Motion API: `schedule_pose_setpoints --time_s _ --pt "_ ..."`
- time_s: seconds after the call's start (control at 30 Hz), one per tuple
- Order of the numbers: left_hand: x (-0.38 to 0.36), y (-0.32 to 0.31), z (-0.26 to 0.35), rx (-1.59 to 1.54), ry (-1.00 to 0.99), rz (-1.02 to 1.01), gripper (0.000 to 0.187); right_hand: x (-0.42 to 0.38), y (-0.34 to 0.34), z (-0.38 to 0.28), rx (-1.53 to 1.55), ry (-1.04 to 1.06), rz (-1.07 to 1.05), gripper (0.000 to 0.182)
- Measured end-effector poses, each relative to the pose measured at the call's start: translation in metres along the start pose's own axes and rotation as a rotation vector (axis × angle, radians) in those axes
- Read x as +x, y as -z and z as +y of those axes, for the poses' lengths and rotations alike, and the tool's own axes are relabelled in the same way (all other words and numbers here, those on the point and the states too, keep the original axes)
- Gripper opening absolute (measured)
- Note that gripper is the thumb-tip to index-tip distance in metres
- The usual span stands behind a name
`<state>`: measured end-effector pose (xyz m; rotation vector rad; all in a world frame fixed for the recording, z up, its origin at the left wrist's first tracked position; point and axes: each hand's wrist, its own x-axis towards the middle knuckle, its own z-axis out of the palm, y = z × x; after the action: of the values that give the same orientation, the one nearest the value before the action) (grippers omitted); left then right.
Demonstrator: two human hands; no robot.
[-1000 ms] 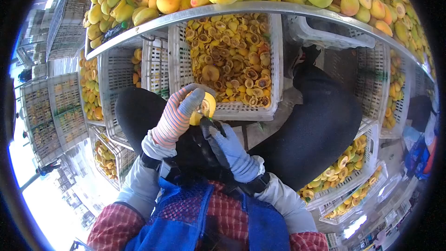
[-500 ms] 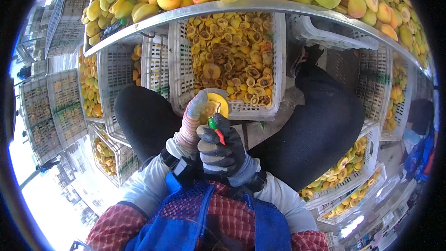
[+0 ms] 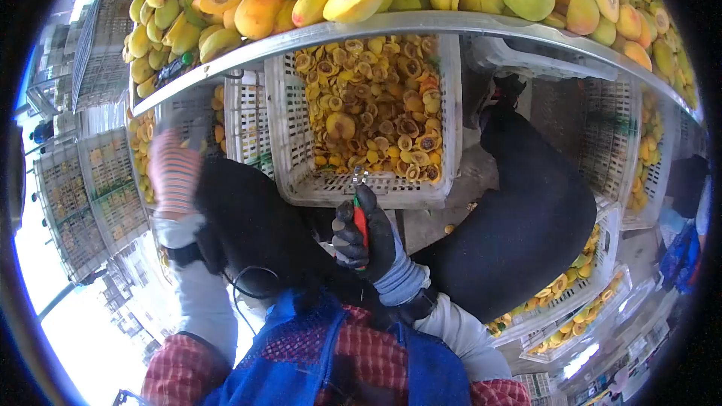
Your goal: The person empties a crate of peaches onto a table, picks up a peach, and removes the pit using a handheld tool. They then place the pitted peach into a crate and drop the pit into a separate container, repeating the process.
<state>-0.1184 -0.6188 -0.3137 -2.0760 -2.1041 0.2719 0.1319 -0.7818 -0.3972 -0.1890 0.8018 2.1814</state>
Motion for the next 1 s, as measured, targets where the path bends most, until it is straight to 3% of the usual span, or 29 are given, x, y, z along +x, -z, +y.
schedule_pose_setpoints --time_s 0.03,0.07,0.1,0.13,0.2,0.3,0.4,0.43,0.53,0.57,0.63,0.73,0.83,0.93,0.97,1.0 --pt "-0.004 -0.011 0.024 -0.100 -0.067 -0.028 0.026 0.000 -0.001 -0.001 -0.019 0.026 0.064 0.048" --pt "-0.004 -0.022 0.063 -0.200 -0.110 -0.198 0.030 0.002 -0.001 -0.002 -0.051 0.061 0.122 0.047" --pt "-0.004 -0.033 0.103 -0.301 -0.134 -0.373 0.034 0.004 0.000 -0.003 -0.085 0.098 0.179 0.047" --pt "0.003 -0.052 0.133 -0.230 -0.147 -0.683 0.052 0.005 0.000 -0.006 -0.119 0.136 0.235 0.046" --pt "0.003 -0.129 0.163 -0.210 -0.185 -0.795 0.055 0.000 -0.001 -0.012 -0.141 0.152 0.338 0.045" --pt "-0.012 -0.207 0.185 -0.323 0.115 -0.714 0.055 0.000 0.004 -0.018 -0.128 0.173 0.357 0.045" --pt "-0.025 -0.282 0.174 -0.380 -0.093 -0.629 0.057 0.004 -0.005 -0.016 -0.165 0.255 0.461 0.041" --pt "-0.022 -0.237 0.172 -0.789 0.160 -0.530 0.056 0.006 -0.009 -0.015 -0.196 0.293 0.514 0.040" --pt "-0.010 -0.186 0.163 -0.806 0.139 -0.740 0.053 0.006 -0.006 -0.016 -0.626 0.614 0.639 0.034" --pt "-0.005 -0.137 0.161 -0.815 -0.057 -0.762 0.052 0.005 -0.005 -0.017 -0.619 0.664 0.638 0.031" --pt "-0.001 -0.068 0.153 -0.854 -0.295 -1.034 0.053 0.006 -0.004 -0.024 -0.612 0.763 0.628 0.031" --pt "-0.019 -0.021 0.140 -0.877 -0.548 -0.818 0.051 0.008 -0.006 -0.021 -0.891 0.743 0.607 0.026" --pt "-0.047 -0.008 0.130 -1.590 -0.066 -0.805 0.047 0.006 -0.004 -0.013 -0.570 0.613 0.513 0.016" --pt "-0.077 -0.018 0.137 -2.004 0.100 -0.671 0.049 0.005 -0.004 -0.005 -0.387 0.486 0.299 0.013" --pt "-0.088 -0.016 0.144 -1.970 0.123 -0.507 0.050 0.004 -0.010 0.000 -0.405 0.462 0.248 0.013" --pt "-0.090 -0.017 0.142 -2.006 0.169 -0.532 0.049 0.004 -0.014 0.005 -0.418 0.435 0.196 0.014"
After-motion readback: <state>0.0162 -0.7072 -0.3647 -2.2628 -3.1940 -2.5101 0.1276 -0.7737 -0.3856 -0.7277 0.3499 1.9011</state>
